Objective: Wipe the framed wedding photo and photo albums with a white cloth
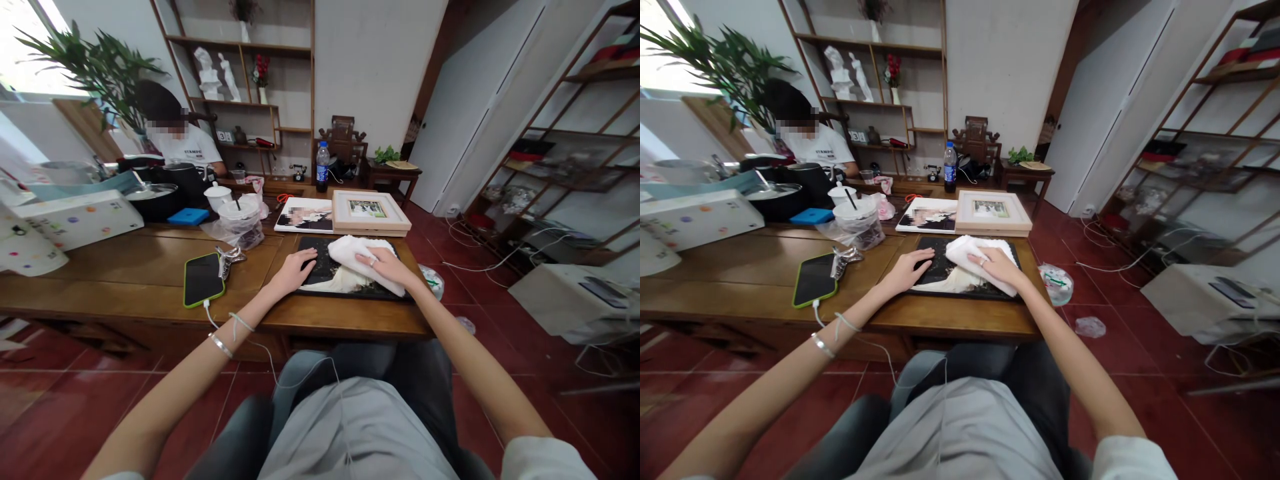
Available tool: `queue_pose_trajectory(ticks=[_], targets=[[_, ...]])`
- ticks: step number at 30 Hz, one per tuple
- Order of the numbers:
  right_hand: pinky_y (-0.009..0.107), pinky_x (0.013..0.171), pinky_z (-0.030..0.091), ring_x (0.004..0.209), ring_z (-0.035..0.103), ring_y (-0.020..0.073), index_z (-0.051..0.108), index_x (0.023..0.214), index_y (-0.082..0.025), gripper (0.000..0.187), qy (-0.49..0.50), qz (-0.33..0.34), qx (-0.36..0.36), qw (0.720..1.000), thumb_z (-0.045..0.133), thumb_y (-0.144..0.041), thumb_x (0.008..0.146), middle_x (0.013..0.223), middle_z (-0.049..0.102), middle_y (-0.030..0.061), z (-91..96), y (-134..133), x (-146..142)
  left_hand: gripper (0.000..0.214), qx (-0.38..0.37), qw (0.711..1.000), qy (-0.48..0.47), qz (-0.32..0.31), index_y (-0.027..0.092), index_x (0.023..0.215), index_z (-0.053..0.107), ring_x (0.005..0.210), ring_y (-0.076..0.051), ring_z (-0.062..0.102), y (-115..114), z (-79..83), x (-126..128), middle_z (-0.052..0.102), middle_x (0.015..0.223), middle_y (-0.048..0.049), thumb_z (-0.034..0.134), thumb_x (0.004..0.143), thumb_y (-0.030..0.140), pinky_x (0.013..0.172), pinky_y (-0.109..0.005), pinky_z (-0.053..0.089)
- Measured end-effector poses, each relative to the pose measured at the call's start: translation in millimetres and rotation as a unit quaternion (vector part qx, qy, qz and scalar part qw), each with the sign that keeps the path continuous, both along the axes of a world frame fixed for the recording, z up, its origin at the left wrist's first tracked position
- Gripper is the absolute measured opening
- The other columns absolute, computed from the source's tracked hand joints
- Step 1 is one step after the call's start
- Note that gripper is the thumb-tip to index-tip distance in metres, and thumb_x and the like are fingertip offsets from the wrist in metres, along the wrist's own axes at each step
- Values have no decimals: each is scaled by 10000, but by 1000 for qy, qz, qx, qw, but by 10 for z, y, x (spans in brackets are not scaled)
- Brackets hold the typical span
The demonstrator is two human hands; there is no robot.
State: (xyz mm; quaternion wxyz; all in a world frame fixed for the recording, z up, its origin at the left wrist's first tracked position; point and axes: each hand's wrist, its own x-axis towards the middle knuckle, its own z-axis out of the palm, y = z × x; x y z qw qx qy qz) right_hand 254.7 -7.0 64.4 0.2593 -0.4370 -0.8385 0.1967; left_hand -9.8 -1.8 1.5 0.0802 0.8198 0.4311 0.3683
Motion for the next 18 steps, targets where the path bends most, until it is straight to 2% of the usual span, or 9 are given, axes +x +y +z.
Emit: queue_pose_trajectory(ticks=[4, 6, 8, 12, 18], targets=[[356, 859, 383, 936, 575, 258, 659, 974, -160, 389, 7, -84, 23, 996, 445, -463, 856, 1073, 656, 98, -41, 330, 58, 319, -5, 1000, -7, -2, 132, 1040, 653, 1133, -231, 548, 0, 0, -5, 617, 1165, -116, 449, 865, 304, 1016, -414, 396], [354, 861, 383, 957, 573, 265, 655, 1005, -151, 397, 7, -117, 35, 993, 443, -453, 858, 1096, 649, 110, -42, 408, 41, 314, -8, 1000, -7, -2, 142, 1036, 655, 1134, -234, 547, -5, 7, -6, 619, 1165, -107, 451, 864, 308, 1016, -420, 394], [342, 841, 390, 940, 578, 263, 662, 988, -152, 388, -7, -119, 48, 992, 428, -438, 869, 1066, 662, 106, -38, 399, -20, 318, -9, 1000, -9, 3, 149, 1050, 647, 1123, -234, 554, -14, 22, -1, 621, 1163, -101, 448, 867, 315, 1008, -415, 402], [329, 840, 382, 897, 590, 248, 673, 916, -163, 311, -56, -48, 84, 994, 411, -327, 883, 951, 691, 84, -49, 137, -249, 356, -7, 999, -38, 18, 145, 1118, 608, 1106, -214, 558, -31, 68, 17, 613, 1171, -99, 398, 894, 326, 992, -380, 414], [447, 1027, 234, 1033, 534, 258, 638, 998, -205, 241, -108, 123, 119, 979, 447, -218, 850, 1039, 664, 68, -68, -378, -607, 388, -26, 993, -114, 16, 145, 1180, 563, 1126, -197, 541, -39, 88, 19, 589, 1213, -90, 352, 912, 330, 1003, -356, 396]])
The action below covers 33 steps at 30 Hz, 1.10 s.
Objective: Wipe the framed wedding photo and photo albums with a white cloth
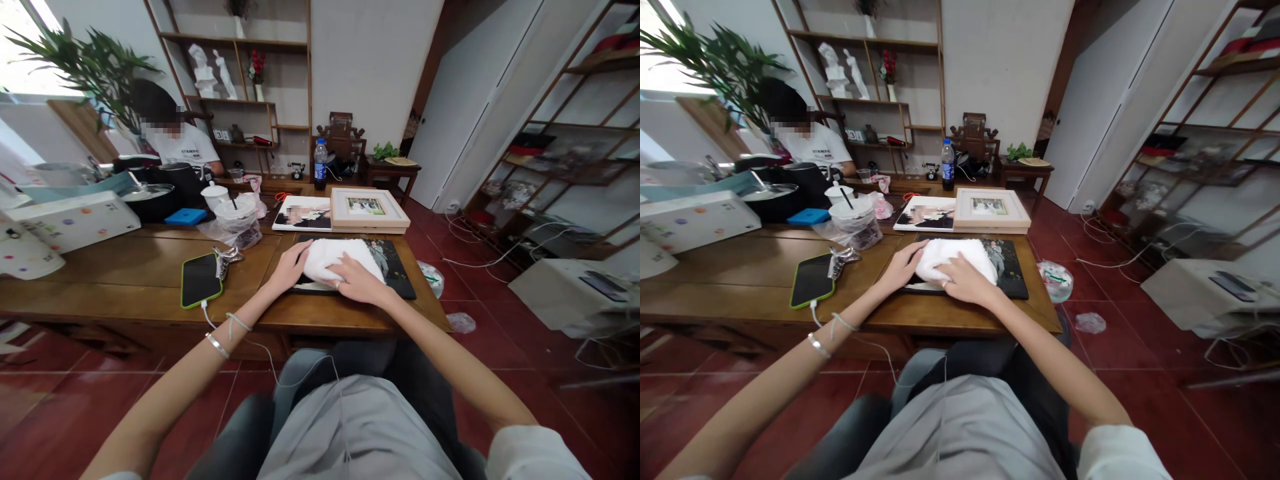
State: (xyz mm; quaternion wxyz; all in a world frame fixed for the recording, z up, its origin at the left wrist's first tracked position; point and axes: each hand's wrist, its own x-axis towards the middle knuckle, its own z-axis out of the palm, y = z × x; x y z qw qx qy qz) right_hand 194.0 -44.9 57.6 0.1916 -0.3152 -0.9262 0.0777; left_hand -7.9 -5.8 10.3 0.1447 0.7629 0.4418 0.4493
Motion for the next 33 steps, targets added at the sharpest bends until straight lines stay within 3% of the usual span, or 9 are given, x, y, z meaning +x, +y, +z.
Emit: queue_pose_trajectory(ticks=[4, 8, 13, 18, 22, 28, 30, 33], targets=[[418, 1034, 247, 1042, 543, 243, 642, 956, -229, 251, -24, 77, -45, 996, 450, -151, 815, 970, 669, 34, 39, -147, 11, 415, -30, 998, -49, 8, 139, 1214, 534, 1088, -192, 573, 0, -13, 0, 622, 1165, -92, 335, 919, 353, 967, -348, 429], [362, 943, 341, 1041, 544, 246, 652, 847, -211, 201, -7, 68, -105, 992, 455, -250, 858, 840, 662, 29, 106, -255, 247, 397, -34, 999, 18, 8, 148, 1114, 604, 1111, -208, 563, 1, -26, 11, 637, 1138, -89, 323, 921, 351, 978, -371, 423], [289, 754, 408, 740, 560, 179, 620, 722, -179, 335, 41, -25, -149, 988, 450, -426, 873, 762, 640, 14, 141, -269, 707, 312, 9, 995, 95, -26, 135, 1049, 634, 1191, -231, 497, 20, -73, -9, 618, 1168, -108, 465, 858, 312, 1035, -394, 369], [358, 832, 397, 873, 579, 245, 655, 846, -167, 355, 123, -165, -145, 968, 464, -466, 851, 952, 670, 54, 64, 134, 976, 300, 12, 996, 88, -26, 145, 1042, 636, 1184, -233, 504, 24, -88, -20, 621, 1160, -109, 471, 855, 312, 1028, -406, 380], [377, 878, 388, 996, 558, 279, 643, 1018, -134, 390, 171, -213, -154, 949, 472, -442, 852, 1133, 624, 118, 50, 558, 667, 296, 14, 996, 85, -32, 148, 1034, 639, 1169, -238, 517, 19, -79, -16, 626, 1150, -110, 478, 851, 315, 1028, -409, 381], [345, 927, 368, 1076, 539, 245, 615, 1111, -144, 398, 154, -146, -159, 964, 466, -420, 866, 1218, 584, 115, 52, 957, -145, 307, 12, 995, 96, -28, 143, 1051, 636, 1168, -236, 516, 19, -69, -16, 610, 1177, -115, 473, 855, 314, 1027, -419, 372], [340, 935, 360, 1076, 539, 241, 624, 1099, -138, 391, 146, -123, -148, 970, 469, -411, 867, 1208, 593, 115, 41, 964, -231, 314, 9, 995, 98, -26, 135, 1060, 635, 1158, -235, 524, 14, -62, -13, 598, 1194, -123, 473, 854, 308, 1023, -416, 374], [349, 942, 352, 1057, 547, 242, 637, 1084, -156, 381, 144, -114, -133, 974, 468, -419, 865, 1176, 616, 99, 23, 867, -65, 319, 6, 995, 101, -25, 127, 1067, 632, 1158, -233, 524, 5, -55, -8, 597, 1193, -128, 467, 856, 299, 1025, -409, 370]])
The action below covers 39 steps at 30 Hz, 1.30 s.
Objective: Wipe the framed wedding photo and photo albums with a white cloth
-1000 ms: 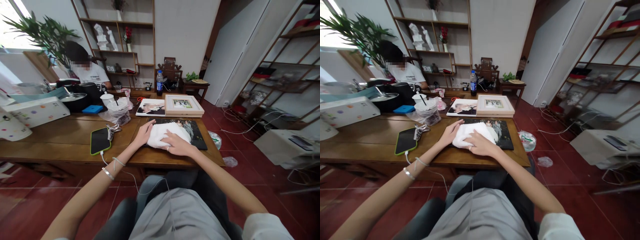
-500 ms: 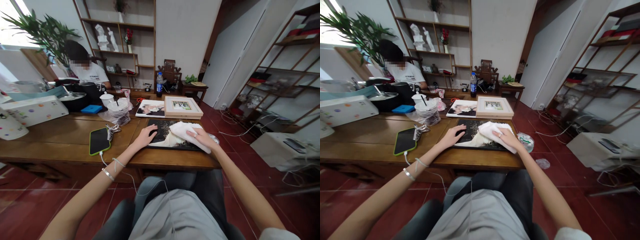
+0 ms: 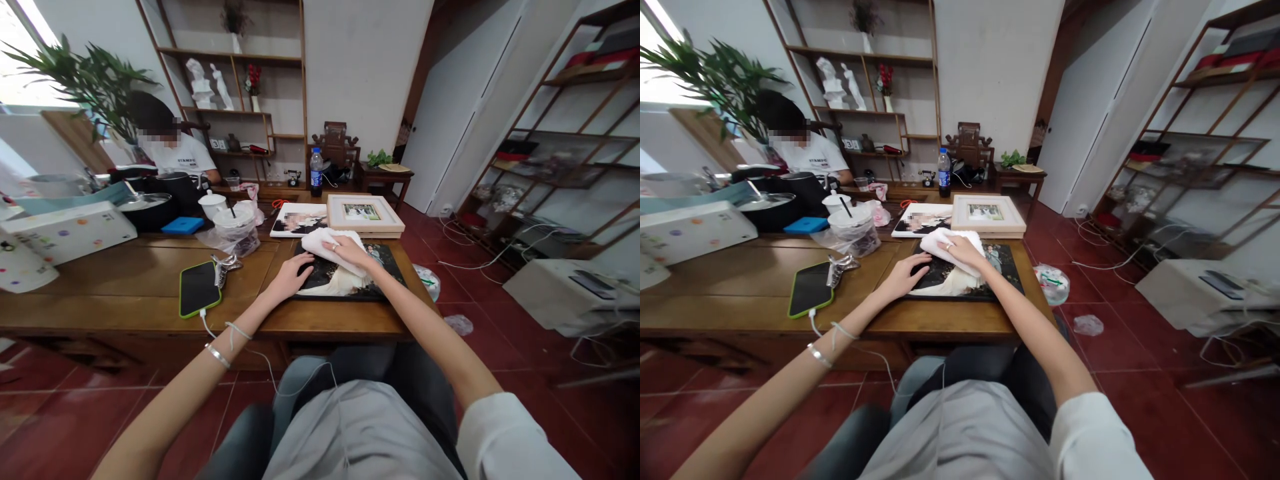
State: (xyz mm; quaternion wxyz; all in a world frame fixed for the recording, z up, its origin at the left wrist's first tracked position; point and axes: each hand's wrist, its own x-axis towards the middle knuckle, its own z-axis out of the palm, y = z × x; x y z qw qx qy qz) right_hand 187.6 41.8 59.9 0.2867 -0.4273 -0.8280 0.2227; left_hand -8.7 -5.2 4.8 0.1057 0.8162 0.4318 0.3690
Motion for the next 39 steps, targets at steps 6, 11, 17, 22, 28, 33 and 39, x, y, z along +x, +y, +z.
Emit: queue_pose_trajectory(ticks=[6, 11, 17, 22, 28, 33, 39], targets=[[376, 901, 381, 984, 574, 256, 653, 1036, -155, 385, 15, -105, -3, 994, 460, -432, 853, 1121, 645, 87, -41, -255, 926, 311, 0, 1000, -10, 0, 121, 1051, 638, 1180, -229, 505, 18, -19, -5, 616, 1165, -125, 476, 853, 296, 1034, -389, 359], [375, 845, 412, 884, 599, 258, 670, 910, -155, 336, -22, -134, 49, 990, 436, -393, 864, 996, 685, 85, -67, -561, 1121, 300, -7, 1000, -22, -4, 122, 1041, 642, 1180, -232, 505, 31, -30, 6, 618, 1160, -128, 485, 848, 290, 1035, -388, 352], [413, 1029, 274, 902, 605, 204, 658, 952, -208, 240, -57, 1, 102, 993, 435, -261, 881, 973, 690, 39, -90, -1109, 393, 325, 11, 996, -91, 16, 143, 1077, 619, 1140, -207, 526, 11, -13, -1, 602, 1175, -110, 376, 896, 259, 1024, -366, 354], [369, 973, 344, 835, 620, 188, 663, 909, -198, 262, -59, 83, 74, 992, 426, -308, 898, 893, 699, 27, -6, -1122, 157, 331, -28, 969, -229, 89, 151, 1139, 567, 1132, -214, 519, 62, -61, -81, 575, 1202, -107, 378, 896, 271, 1001, -378, 363], [352, 894, 382, 1015, 575, 263, 646, 1013, -167, 301, -59, -28, 87, 994, 413, -317, 897, 1101, 652, 102, 23, -523, -68, 331, -213, 886, -399, 102, 182, 1170, 522, 979, -184, 605, 116, -74, -157, 542, 1233, -115, 469, 858, 279, 815, -305, 469], [371, 1007, 276, 916, 586, 205, 657, 950, -193, 256, -70, 111, 72, 989, 433, -298, 887, 1006, 681, 59, 21, -714, -223, 332, -288, 819, -488, 85, 153, 1106, 555, 798, -148, 634, 130, 6, -221, 640, 1014, -103, 567, 786, 241, 714, -255, 477], [250, 679, 404, 601, 480, 123, 567, 648, -168, 371, -84, 187, -51, 977, 450, -436, 875, 643, 575, -18, 188, -1131, 617, 327, -322, 789, -516, 86, 163, 1081, 564, 813, -130, 634, 88, 31, -212, 657, 1003, -96, 611, 760, 203, 718, -223, 457]])
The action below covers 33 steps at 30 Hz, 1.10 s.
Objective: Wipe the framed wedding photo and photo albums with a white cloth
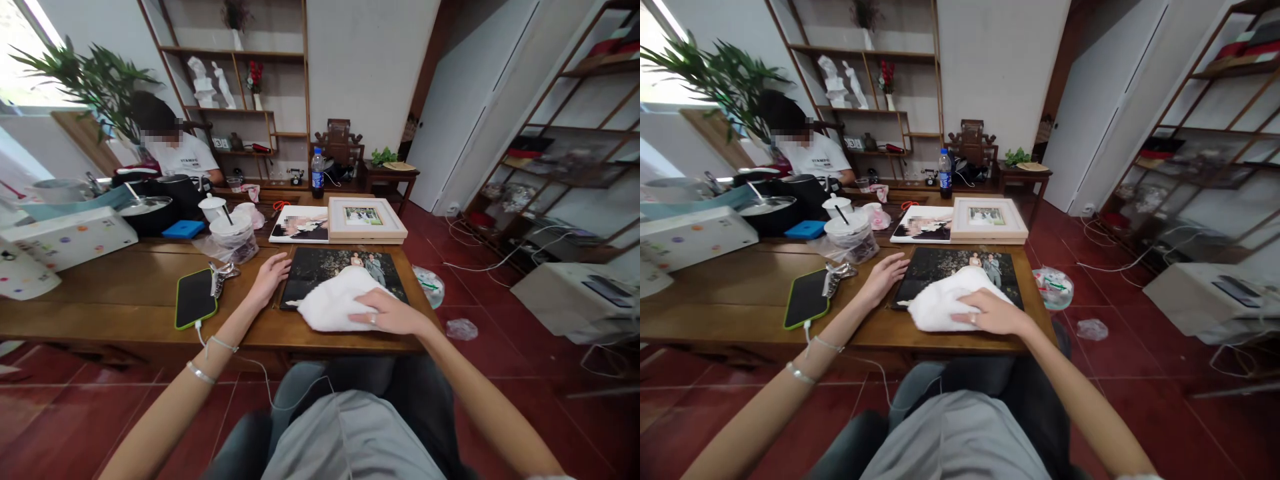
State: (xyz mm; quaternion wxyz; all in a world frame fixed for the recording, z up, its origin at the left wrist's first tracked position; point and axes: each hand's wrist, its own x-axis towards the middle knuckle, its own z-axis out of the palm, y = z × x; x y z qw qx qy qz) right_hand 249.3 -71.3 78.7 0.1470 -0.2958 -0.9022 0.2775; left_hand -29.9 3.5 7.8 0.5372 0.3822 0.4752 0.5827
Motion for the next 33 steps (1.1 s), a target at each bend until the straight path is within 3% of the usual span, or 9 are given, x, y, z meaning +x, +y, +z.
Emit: queue_pose_trajectory(ticks=[5, 10, 15, 18, 20, 23, 25, 28, 33], targets=[[258, 661, 378, 636, 485, 147, 536, 627, -175, 374, 50, -182, 10, 982, 458, -458, 859, 667, 572, -5, -126, 149, 605, 466, -23, 1000, -13, -14, 147, 1141, 539, 829, -131, 639, -31, 82, -10, 680, 965, -94, 684, 698, 160, 715, -211, 452], [259, 618, 406, 611, 492, 152, 514, 588, -183, 393, 85, -200, -18, 976, 465, -477, 843, 628, 544, -13, -293, 284, 684, 265, -99, 989, -90, -63, 110, 961, 628, 730, -130, 647, -110, 213, -53, 699, 886, -87, 649, 697, 90, 677, -220, 488], [292, 670, 455, 626, 551, 166, 551, 590, -173, 387, 79, -218, 37, 972, 455, -431, 862, 608, 563, -7, -273, 201, 550, 180, -135, 972, -120, -147, 118, 890, 653, 695, -171, 669, -324, 282, 13, 706, 857, -88, 655, 711, 134, 674, -263, 532], [430, 930, 407, 954, 590, 252, 605, 678, -183, 312, 55, -179, 123, 975, 527, -449, 821, 898, 665, 70, -180, 34, 329, 234, -133, 980, -92, -115, 106, 949, 644, 674, -175, 674, -444, 375, 81, 709, 831, -88, 637, 714, 108, 631, -249, 540], [511, 1052, 267, 1192, 459, 295, 628, 736, -186, 317, 40, -119, 180, 976, 620, -502, 734, 1220, 568, 126, -117, -91, 126, 236, -125, 985, -80, -90, 102, 966, 641, 675, -180, 675, -515, 471, 124, 711, 822, -87, 622, 731, 122, 595, -237, 535], [562, 1092, 145, 1320, 288, 307, 642, 730, -197, 227, 12, -69, 250, 966, 678, -419, 705, 1416, 376, 110, -79, -231, -196, 258, -106, 990, -70, -65, 104, 988, 634, 711, -195, 676, -621, 620, 190, 711, 838, -85, 625, 734, 149, 565, -230, 525], [573, 1088, 162, 1341, 240, 303, 642, 702, -202, 79, -2, -80, 288, 954, 653, -273, 738, 1442, 336, 87, -96, -279, -368, 277, -97, 992, -62, -52, 105, 994, 633, 738, -210, 676, -686, 691, 234, 711, 840, -82, 639, 725, 170, 575, -240, 526], [544, 1069, 264, 1340, 250, 286, 634, 687, -204, 103, 11, -96, 321, 942, 580, -154, 759, 1419, 377, 89, -133, -295, -496, 286, -75, 995, -58, -24, 120, 1015, 633, 809, -237, 670, -756, 747, 288, 710, 846, -70, 618, 762, 253, 662, -286, 539], [463, 1014, 405, 1254, 418, 242, 610, 699, -215, 121, 134, -108, 328, 929, 532, -136, 745, 1253, 559, 94, -105, -205, -309, 476, 4, 995, -95, -29, 150, 1102, 602, 984, -268, 621, -811, 770, 340, 686, 960, -82, 288, 926, 461, 804, -378, 522]])
